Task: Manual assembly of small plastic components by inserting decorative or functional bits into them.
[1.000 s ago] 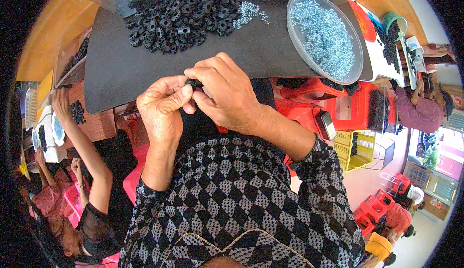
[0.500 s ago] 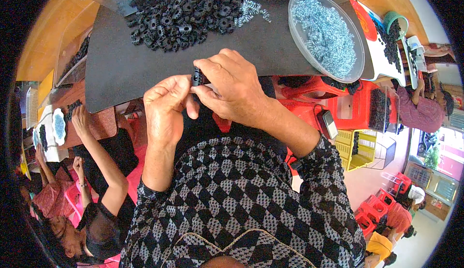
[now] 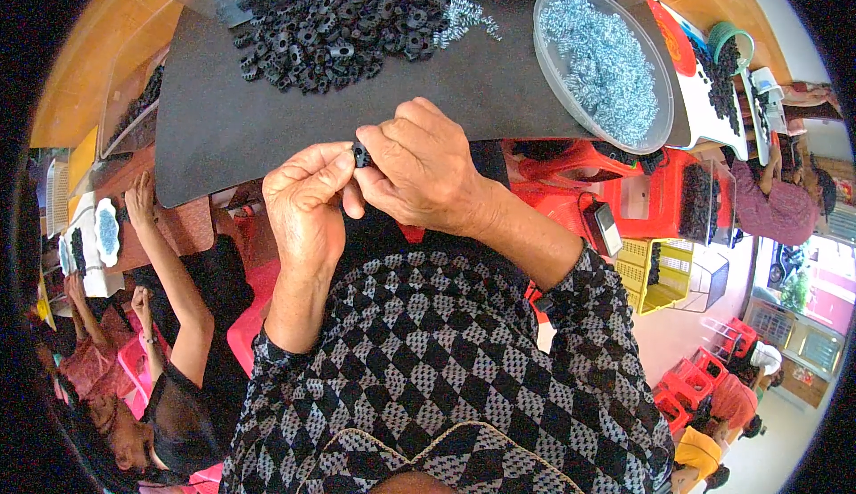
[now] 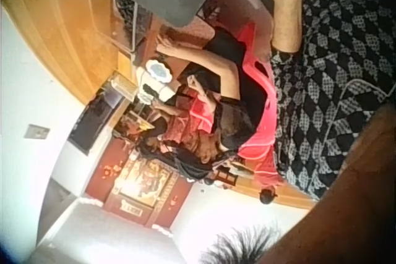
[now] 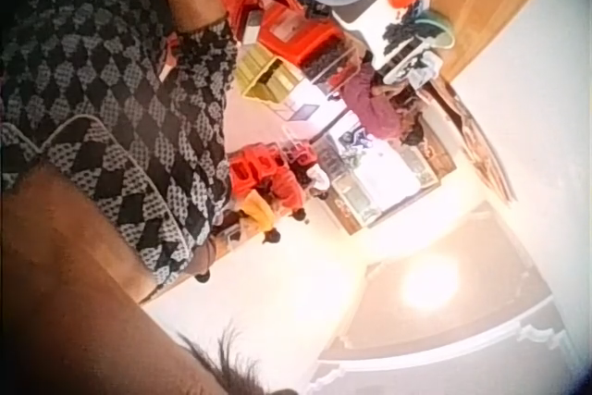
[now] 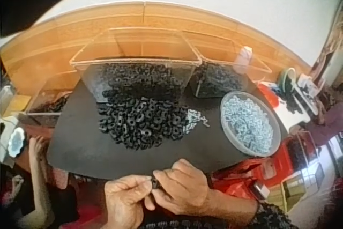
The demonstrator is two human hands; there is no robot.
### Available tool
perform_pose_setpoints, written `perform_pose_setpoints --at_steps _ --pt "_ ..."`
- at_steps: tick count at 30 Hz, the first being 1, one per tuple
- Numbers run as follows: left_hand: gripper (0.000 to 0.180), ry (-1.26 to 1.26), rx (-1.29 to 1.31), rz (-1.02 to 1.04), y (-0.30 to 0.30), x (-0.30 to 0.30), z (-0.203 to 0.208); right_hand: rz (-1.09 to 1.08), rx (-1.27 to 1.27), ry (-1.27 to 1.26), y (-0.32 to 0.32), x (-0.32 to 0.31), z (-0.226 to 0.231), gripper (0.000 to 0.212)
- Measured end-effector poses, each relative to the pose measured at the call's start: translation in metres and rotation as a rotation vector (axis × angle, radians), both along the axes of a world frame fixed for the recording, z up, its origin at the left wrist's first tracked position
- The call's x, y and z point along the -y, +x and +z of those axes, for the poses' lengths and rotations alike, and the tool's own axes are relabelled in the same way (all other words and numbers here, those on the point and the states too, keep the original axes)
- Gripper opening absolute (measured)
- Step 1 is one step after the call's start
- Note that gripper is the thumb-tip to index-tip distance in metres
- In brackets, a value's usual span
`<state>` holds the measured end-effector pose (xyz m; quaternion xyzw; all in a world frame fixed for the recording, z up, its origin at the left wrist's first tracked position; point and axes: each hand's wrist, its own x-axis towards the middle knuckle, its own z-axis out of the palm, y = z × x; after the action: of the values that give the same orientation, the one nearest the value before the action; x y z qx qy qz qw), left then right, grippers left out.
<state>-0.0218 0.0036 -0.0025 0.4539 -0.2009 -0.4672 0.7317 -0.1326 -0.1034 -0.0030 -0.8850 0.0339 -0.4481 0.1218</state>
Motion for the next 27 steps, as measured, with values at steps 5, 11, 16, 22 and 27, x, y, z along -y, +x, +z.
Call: perform_pose_setpoints --at_steps 5,11,16,22,27 --pt "0.014 0.005 -0.001 0.009 -0.005 0.001 -0.001 0.011 -0.001 -0.022 -0.004 0.002 0.005 0.041" --pt "0.018 0.11 0.337 0.008 -0.005 0.001 0.013 -0.049 -0.117 0.116 -0.012 0.01 0.015 0.042" --pt "0.015 0.071 1.014 0.359 0.028 -0.001 -0.005 -0.306 -0.126 0.029 -0.027 0.05 0.047 0.039" --pt "0.025 0.117 1.368 0.512 0.057 0.023 0.001 -0.545 -0.044 0.073 -0.043 0.127 0.091 0.033" --pt "0.029 0.255 1.592 0.541 0.056 0.039 -0.007 -0.571 0.111 0.182 -0.034 0.162 0.124 0.039"
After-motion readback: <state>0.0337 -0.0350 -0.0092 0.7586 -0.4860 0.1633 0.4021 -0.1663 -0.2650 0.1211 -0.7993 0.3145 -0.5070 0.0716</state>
